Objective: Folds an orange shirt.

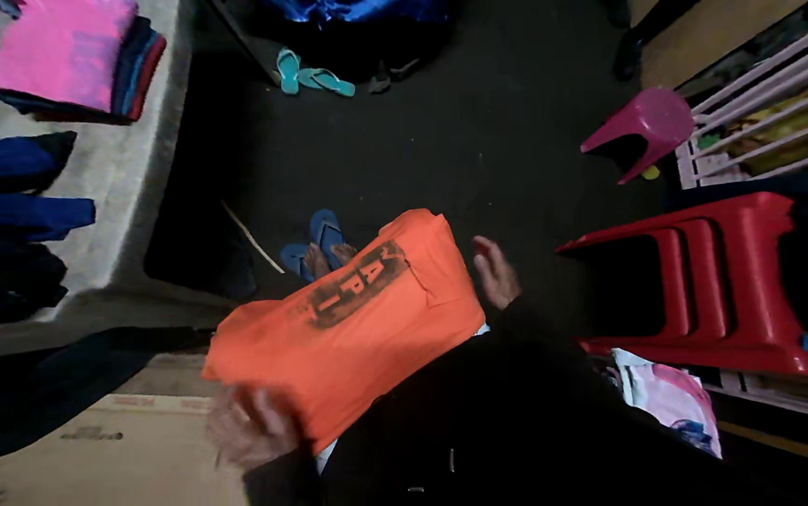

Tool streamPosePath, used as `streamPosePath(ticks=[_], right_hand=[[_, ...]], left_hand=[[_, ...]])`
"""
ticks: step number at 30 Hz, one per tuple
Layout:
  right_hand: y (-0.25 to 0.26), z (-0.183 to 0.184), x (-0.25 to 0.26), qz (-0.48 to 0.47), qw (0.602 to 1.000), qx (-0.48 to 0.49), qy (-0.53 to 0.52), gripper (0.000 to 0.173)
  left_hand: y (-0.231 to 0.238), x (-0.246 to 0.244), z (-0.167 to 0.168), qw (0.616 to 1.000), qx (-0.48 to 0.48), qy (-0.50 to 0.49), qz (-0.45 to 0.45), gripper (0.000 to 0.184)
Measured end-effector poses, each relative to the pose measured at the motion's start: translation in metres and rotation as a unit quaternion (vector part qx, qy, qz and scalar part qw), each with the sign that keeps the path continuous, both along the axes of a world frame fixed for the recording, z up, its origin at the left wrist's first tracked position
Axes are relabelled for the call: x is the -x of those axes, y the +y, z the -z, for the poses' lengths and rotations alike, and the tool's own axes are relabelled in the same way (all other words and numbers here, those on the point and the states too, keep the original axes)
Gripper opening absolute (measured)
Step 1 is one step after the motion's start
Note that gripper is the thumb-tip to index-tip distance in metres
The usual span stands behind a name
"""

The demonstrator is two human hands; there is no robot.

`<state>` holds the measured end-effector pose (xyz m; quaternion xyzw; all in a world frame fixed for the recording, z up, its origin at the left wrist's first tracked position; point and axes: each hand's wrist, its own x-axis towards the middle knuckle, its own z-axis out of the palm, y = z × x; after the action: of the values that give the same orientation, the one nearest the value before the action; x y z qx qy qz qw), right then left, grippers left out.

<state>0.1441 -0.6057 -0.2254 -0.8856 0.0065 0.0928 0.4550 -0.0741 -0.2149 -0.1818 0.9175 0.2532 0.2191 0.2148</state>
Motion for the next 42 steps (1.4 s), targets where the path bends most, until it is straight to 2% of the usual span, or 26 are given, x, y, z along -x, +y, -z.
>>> streamPosePath(ticks=[2, 3, 5, 7, 9, 11, 13, 15, 16, 18, 20, 22, 26, 28, 30, 32, 35, 37, 39, 40, 42], right_hand=[[0.027, 0.019, 0.014, -0.038, 0.997, -0.052, 0.042, 0.059], [0.031, 0.026, 0.016, -0.050, 0.993, -0.081, 0.074, 0.061], [0.026, 0.037, 0.019, -0.038, 0.979, -0.145, 0.140, 0.062], [0.020, 0.043, 0.027, 0.007, 0.960, -0.171, 0.223, 0.061], [0.017, 0.055, 0.025, 0.026, 0.956, -0.143, 0.254, 0.061], [0.008, 0.078, 0.012, -0.002, 0.974, -0.064, 0.219, 0.056], [0.001, 0.081, -0.013, 0.014, 0.981, -0.004, 0.191, 0.057], [-0.004, 0.066, -0.044, 0.044, 0.985, -0.002, 0.166, 0.054], [-0.006, 0.057, -0.058, 0.034, 0.989, -0.008, 0.146, 0.050], [-0.005, 0.044, -0.086, -0.023, 0.994, -0.043, 0.095, 0.041], [0.005, 0.027, -0.110, -0.112, 0.986, -0.096, 0.082, 0.041], [0.016, 0.017, -0.124, -0.171, 0.972, -0.123, 0.104, 0.049], [0.019, 0.023, -0.141, -0.159, 0.973, -0.121, 0.118, 0.043], [0.014, 0.027, -0.142, -0.152, 0.974, -0.131, 0.106, 0.033], [0.007, 0.026, -0.141, -0.134, 0.977, -0.143, 0.083, 0.025], [-0.002, 0.020, -0.140, -0.110, 0.982, -0.144, 0.059, 0.020], [-0.006, 0.006, -0.132, -0.124, 0.978, -0.162, 0.039, 0.028], [0.000, -0.008, -0.123, -0.194, 0.973, -0.127, -0.003, 0.047], [0.010, -0.028, -0.113, -0.286, 0.954, -0.046, -0.071, 0.059], [0.017, -0.038, -0.108, -0.324, 0.941, -0.018, -0.097, 0.059], [0.026, -0.053, -0.101, -0.372, 0.921, 0.045, -0.106, 0.042]], left_hand=[[-0.020, -0.012, 0.028, 0.994, -0.062, 0.023, 0.088, 0.064], [-0.024, -0.013, 0.042, 0.989, -0.092, 0.051, 0.104, 0.071], [-0.021, -0.015, 0.053, 0.983, -0.114, 0.105, 0.095, 0.077], [-0.012, -0.018, 0.048, 0.982, -0.104, 0.138, 0.071, 0.073], [0.002, -0.026, 0.047, 0.983, -0.106, 0.145, 0.040, 0.070], [0.013, -0.036, 0.046, 0.982, -0.114, 0.147, 0.018, 0.066], [0.012, -0.055, 0.032, 0.985, -0.102, 0.126, 0.055, 0.057], [-0.006, -0.083, 0.007, 0.981, -0.026, 0.113, 0.157, 0.044], [-0.020, -0.099, -0.004, 0.968, 0.045, 0.116, 0.218, 0.039], [-0.056, -0.134, -0.015, 0.910, 0.246, 0.150, 0.298, 0.038], [-0.100, -0.167, -0.017, 0.824, 0.456, 0.206, 0.267, 0.048], [-0.135, -0.192, -0.005, 0.764, 0.576, 0.223, 0.187, 0.058], [-0.173, -0.221, 0.013, 0.750, 0.636, 0.161, 0.078, 0.071], [-0.178, -0.224, 0.011, 0.742, 0.650, 0.145, 0.073, 0.066], [-0.178, -0.224, 0.009, 0.750, 0.639, 0.139, 0.098, 0.056], [-0.178, -0.222, 0.007, 0.775, 0.602, 0.142, 0.125, 0.048], [-0.181, -0.221, 0.005, 0.827, 0.517, 0.162, 0.147, 0.034], [-0.185, -0.219, 0.005, 0.869, 0.434, 0.155, 0.182, 0.026], [-0.189, -0.218, 0.000, 0.895, 0.359, 0.143, 0.221, 0.023], [-0.190, -0.216, -0.002, 0.904, 0.330, 0.135, 0.238, 0.022], [-0.193, -0.212, -0.003, 0.914, 0.284, 0.107, 0.269, 0.019]])
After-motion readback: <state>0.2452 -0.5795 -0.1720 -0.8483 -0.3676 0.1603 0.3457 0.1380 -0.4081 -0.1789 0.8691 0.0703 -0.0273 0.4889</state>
